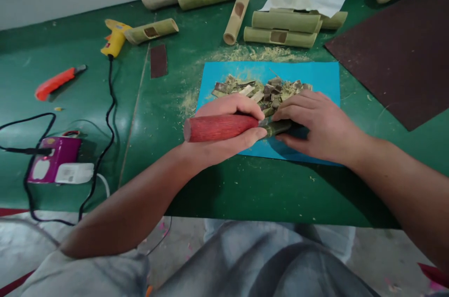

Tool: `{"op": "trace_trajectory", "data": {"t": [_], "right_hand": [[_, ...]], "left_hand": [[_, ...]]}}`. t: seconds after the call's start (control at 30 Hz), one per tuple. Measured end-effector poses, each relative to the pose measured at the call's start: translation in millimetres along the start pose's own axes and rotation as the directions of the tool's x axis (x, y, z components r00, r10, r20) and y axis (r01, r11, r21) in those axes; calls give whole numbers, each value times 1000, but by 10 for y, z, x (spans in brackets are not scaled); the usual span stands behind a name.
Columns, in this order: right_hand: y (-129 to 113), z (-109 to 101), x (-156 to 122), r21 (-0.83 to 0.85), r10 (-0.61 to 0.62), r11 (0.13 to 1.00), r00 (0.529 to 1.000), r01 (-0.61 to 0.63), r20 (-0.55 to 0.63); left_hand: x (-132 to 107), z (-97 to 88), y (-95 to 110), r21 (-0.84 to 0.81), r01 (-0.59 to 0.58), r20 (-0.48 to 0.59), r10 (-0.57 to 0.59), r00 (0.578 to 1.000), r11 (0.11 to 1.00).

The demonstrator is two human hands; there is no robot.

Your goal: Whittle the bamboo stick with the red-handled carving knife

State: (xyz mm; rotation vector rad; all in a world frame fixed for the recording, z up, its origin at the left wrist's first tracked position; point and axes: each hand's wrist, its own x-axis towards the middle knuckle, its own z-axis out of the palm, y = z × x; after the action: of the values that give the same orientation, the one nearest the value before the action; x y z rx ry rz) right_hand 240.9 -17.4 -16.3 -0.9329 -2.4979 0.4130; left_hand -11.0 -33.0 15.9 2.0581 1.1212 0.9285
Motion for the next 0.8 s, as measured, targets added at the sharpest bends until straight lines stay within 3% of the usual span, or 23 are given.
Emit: {"op": "trace_trajectory", "data": {"t": [0.43,0.6,0.8], "right_hand": [[-25,31,14,30,-53,998,999,53,-11],[-5,50,20,79,-65,995,998,67,-26],[-6,45,35,108,-66,992,998,67,-14]], "left_hand": [[-2,7,36,-33,36,28,-35,999,999],[6,2,49,-4,93,-15,-94,996,996],[-17,23,50,48,22,-34,-21,999,999]]}}
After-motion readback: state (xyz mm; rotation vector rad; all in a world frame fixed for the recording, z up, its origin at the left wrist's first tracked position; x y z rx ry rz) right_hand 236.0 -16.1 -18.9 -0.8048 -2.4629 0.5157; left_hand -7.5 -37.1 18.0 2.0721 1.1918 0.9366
